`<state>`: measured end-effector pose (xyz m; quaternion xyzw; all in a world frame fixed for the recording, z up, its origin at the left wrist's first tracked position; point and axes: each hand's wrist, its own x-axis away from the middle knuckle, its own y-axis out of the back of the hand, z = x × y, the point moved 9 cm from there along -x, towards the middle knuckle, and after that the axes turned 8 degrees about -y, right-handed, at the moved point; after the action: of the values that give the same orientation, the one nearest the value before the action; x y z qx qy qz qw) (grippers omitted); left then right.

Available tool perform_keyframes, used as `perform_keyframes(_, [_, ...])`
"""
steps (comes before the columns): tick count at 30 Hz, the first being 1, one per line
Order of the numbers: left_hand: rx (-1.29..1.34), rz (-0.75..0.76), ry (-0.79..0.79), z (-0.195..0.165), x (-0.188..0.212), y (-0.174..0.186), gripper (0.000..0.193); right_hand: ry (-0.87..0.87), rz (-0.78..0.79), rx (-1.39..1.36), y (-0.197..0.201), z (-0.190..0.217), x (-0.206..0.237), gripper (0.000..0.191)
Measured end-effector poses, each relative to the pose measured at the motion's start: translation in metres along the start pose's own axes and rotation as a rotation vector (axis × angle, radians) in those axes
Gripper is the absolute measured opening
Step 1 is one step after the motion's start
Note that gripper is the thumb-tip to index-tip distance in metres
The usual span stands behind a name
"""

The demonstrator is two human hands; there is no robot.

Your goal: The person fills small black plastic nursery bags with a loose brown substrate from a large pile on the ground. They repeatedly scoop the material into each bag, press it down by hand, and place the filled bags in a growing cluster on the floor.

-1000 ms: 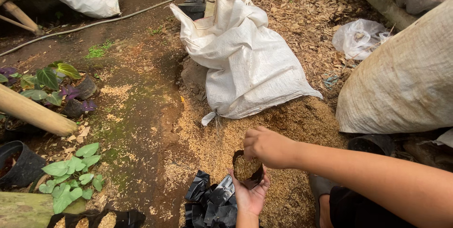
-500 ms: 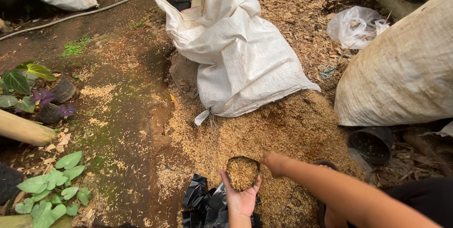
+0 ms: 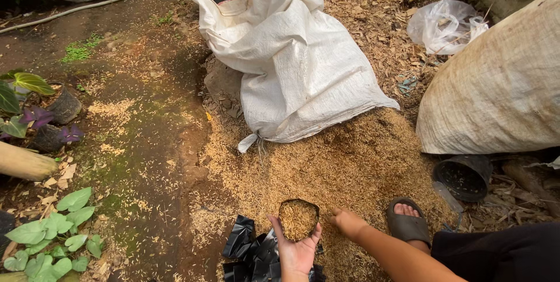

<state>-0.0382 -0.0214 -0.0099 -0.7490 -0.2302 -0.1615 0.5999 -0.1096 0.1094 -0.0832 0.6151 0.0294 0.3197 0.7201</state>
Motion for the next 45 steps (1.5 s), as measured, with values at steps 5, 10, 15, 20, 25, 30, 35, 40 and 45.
perform_keyframes(5, [-0.007,-0.037,-0.013,0.000,0.000,0.003,0.087,-0.138,0.173,-0.193,0.023,-0.026,-0.019,0.015])
perform_keyframes(10, [-0.030,-0.056,-0.052,-0.004,0.003,-0.001,0.090,-0.204,0.300,-0.311,0.145,-0.021,-0.023,0.007])
perform_keyframes(15, [-0.074,-0.105,-0.058,0.006,0.011,-0.006,0.084,-0.006,0.209,-0.451,0.275,0.047,0.029,0.019])
perform_keyframes(20, [-0.093,0.064,-0.046,0.023,0.019,-0.033,0.084,0.212,0.115,-0.414,0.290,0.113,0.083,0.019])
perform_keyframes(25, [-0.084,0.002,-0.027,0.024,0.034,-0.039,0.090,0.431,-0.159,-0.202,0.284,0.135,0.102,0.023])
perform_keyframes(30, [-0.133,-0.166,-0.034,0.017,0.043,-0.026,0.099,0.434,-0.054,-0.051,0.252,0.139,0.105,0.005])
perform_keyframes(35, [-0.194,0.015,-0.026,0.028,0.039,-0.035,0.109,0.520,-0.213,0.089,0.247,0.155,0.106,0.021])
perform_keyframes(40, [-0.106,-0.043,0.007,0.032,0.038,-0.030,0.107,0.490,-0.254,0.257,0.256,0.147,0.098,0.023])
perform_keyframes(45, [-0.089,-0.050,0.030,0.026,0.044,-0.033,0.105,0.495,-0.217,0.509,0.256,0.143,0.110,0.008])
